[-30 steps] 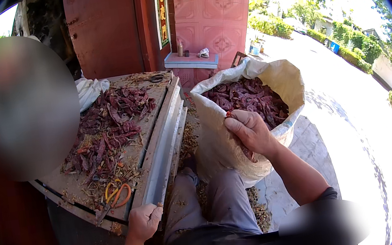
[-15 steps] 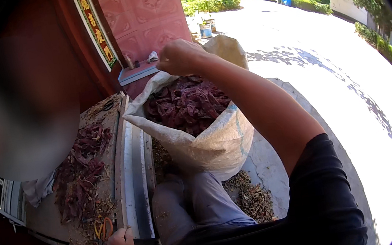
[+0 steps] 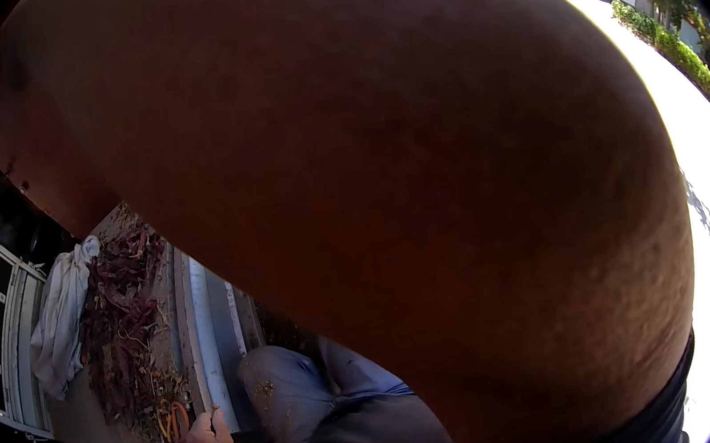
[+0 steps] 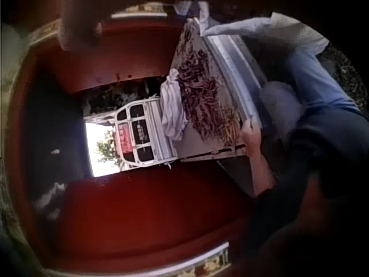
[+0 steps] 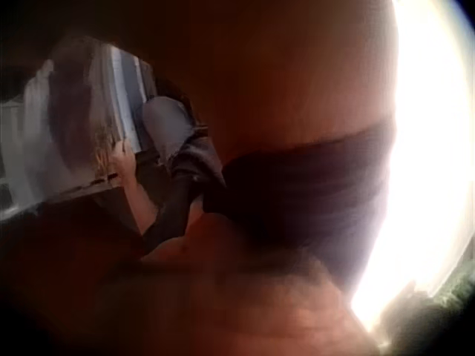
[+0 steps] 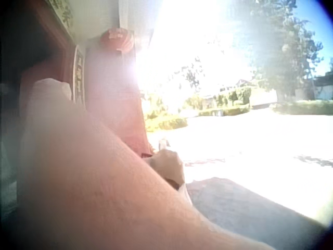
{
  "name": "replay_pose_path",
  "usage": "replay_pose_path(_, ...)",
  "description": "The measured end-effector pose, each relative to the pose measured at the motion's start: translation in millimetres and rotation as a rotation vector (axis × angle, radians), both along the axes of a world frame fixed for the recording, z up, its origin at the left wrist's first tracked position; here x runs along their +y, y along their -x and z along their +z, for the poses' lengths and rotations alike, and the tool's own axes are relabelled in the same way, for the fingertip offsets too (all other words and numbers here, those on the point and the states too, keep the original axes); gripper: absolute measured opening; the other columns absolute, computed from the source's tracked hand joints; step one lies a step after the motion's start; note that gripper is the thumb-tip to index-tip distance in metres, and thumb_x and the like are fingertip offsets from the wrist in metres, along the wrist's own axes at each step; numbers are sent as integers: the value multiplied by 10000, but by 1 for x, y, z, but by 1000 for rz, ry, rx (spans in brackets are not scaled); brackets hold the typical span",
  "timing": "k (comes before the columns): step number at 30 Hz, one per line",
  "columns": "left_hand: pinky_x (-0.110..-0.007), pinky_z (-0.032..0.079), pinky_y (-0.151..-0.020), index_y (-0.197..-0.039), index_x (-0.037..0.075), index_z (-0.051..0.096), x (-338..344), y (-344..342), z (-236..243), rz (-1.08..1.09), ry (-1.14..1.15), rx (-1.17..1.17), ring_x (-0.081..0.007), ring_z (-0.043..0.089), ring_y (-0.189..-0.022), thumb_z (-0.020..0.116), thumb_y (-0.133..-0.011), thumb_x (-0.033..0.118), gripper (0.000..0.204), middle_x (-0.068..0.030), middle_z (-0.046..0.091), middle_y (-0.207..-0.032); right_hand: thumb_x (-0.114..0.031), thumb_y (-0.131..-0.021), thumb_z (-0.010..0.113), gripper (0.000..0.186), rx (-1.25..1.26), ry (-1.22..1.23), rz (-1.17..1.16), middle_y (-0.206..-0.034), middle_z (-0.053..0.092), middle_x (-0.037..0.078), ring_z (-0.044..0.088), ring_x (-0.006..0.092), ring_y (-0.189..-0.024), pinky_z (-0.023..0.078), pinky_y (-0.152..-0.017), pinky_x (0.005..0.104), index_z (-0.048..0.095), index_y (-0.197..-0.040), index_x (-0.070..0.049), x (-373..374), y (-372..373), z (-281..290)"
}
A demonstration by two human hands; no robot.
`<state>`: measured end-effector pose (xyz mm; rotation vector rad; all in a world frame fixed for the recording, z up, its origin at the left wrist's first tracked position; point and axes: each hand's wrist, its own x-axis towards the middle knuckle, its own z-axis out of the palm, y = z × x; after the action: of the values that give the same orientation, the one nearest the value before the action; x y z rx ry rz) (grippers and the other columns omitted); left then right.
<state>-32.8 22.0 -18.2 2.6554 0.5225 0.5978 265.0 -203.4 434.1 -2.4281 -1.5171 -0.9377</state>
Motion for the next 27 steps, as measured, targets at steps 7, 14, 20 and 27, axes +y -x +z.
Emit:
replay_pose_path(7, -485, 384, -553, -747, -30, 592, -18, 12, -17, 2, 92, -60, -368, 520, -574, 665, -984, 166, 317, -193, 514, -634, -212, -847, 723, 184, -97, 115, 114, -972, 788, 109, 768, 272, -926, 590, -782, 429, 811, -972, -111, 10, 48, -8)
replay_pose_path(14, -487, 421, -551, -727, -31, 619, -17, 17, -17, 29, 106, -159, -420, 584, -598, 693, -942, 120, 273, -223, 556, -645, -173, -847, 729, 152, -120, 191, 168, -959, 787, 105, 768, 264, -918, 589, -763, 428, 814, -957, -112, 50, 65, -18)
replay_pose_path(20, -465, 454, -537, -812, 29, 704, -25, 24, 10, 109, 180, -141, -388, 621, -619, 739, -940, 156, 184, -185, 613, -689, -93, -856, 704, 114, -276, 225, 389, -694, 700, 112, 713, 250, -615, 527, -514, 366, 720, -744, -86, 30, 87, -84)
replay_pose_path(27, -432, 508, -580, -835, 56, 755, -28, -4, 20, -63, 163, -110, -338, 682, -665, 772, -888, 208, 162, -136, 685, -741, -165, -831, 797, 168, -161, 675, 46, -828, 630, 62, 655, 207, -698, 505, -615, 368, 684, -913, -71, -46, 181, -48)
